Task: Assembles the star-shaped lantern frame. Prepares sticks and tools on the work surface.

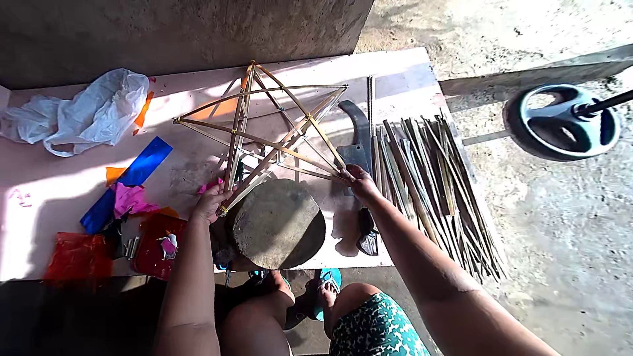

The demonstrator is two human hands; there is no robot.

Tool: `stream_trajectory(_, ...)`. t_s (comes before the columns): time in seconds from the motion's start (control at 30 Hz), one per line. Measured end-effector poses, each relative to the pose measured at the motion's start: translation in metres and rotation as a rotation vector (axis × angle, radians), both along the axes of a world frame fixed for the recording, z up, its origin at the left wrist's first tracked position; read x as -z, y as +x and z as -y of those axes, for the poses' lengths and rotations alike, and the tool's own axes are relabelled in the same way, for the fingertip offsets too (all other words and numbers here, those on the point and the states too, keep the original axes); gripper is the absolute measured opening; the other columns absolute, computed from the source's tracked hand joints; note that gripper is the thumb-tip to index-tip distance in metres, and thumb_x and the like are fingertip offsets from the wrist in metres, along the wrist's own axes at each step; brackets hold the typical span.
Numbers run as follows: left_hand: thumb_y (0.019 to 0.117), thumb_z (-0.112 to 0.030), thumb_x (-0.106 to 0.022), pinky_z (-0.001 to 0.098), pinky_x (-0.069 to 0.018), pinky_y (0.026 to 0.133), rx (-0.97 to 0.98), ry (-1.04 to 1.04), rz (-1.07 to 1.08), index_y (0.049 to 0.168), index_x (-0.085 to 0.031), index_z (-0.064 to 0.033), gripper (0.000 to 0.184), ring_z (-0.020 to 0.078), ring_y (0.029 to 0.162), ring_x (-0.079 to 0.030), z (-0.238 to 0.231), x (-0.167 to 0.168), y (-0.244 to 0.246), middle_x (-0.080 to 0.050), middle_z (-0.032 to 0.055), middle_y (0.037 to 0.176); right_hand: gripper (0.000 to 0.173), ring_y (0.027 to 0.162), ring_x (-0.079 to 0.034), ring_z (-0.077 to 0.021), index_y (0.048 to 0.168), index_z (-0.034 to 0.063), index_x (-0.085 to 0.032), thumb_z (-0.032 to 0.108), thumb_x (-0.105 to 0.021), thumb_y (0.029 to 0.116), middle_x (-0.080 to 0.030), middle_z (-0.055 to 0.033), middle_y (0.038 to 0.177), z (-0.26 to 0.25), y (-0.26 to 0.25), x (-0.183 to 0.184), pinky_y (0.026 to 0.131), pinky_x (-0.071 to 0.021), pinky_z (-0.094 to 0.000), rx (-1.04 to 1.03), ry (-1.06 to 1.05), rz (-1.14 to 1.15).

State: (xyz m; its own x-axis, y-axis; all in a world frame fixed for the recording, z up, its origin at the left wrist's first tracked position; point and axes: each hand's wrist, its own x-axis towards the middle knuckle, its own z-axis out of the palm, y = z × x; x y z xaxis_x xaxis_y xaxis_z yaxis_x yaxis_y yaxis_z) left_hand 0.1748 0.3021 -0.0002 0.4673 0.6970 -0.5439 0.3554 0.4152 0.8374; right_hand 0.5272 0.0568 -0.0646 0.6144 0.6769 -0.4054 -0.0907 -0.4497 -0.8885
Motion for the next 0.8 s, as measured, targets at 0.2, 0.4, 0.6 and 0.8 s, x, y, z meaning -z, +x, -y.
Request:
stream_trajectory(0.2, 0.1015, -0.019, -0.067, 0.0476, -0.0455, 0.108, 0.071, 0.19, -0.235, 0.144, -0.051, 0.0023, 0.05, 0.0299, 0.127, -0.057, 0.008, 0.004, -0.01, -0.058, 0.0226, 0.14, 0.046, 0.126, -0.061, -0.032, 0.148, 0.0047, -0.049, 0.029, -0.053, 0.1083, -0.06, -0.0193, 0.141, 0.012, -0.008, -0.019, 0.109, -0.0455, -0.0514, -0.029, -0.102, 0.095)
stream_trajectory(0.4, 0.1009, -0.021, -0.067, 0.0478, -0.0425, 0.114, 0.056, 0.419, -0.375, 0.149, -0.047, 0.0026, 0.058, 0.0354, 0.138, -0.051, 0.069, -0.023, -0.051, -0.049, 0.0268, 0.151, 0.054, 0.13, -0.059, -0.0326, 0.151, 0.0004, -0.043, 0.024, -0.059, 0.105, -0.052, -0.0235, 0.148, 0.091, -0.033, -0.033, 0.109, -0.0473, -0.0466, -0.038, -0.122, 0.209)
stream_trajectory(0.6, 0.0987, -0.021, -0.069, 0.0481, -0.0407, 0.115, 0.203, 0.515, -0.421, 0.149, -0.047, 0.0032, 0.06, 0.0368, 0.137, -0.052, 0.186, -0.054, -0.103, -0.052, 0.027, 0.148, 0.056, 0.129, -0.058, -0.0342, 0.149, -0.0011, -0.046, 0.019, -0.065, 0.1006, -0.051, -0.024, 0.149, 0.196, -0.096, -0.06, 0.107, -0.048, -0.0465, -0.207, -0.151, 0.235)
stream_trajectory(0.8, 0.099, -0.034, -0.069, 0.0538, -0.0344, 0.119, 0.466, 0.489, -0.701, 0.146, -0.053, 0.0006, 0.061, 0.0409, 0.144, -0.042, 0.271, -0.063, -0.131, -0.044, 0.0259, 0.155, 0.055, 0.136, -0.052, -0.0365, 0.148, 0.0028, -0.051, 0.027, -0.066, 0.1008, -0.052, -0.0224, 0.149, 0.254, -0.166, -0.106, 0.115, -0.0403, -0.0498, -0.466, -0.248, 0.288)
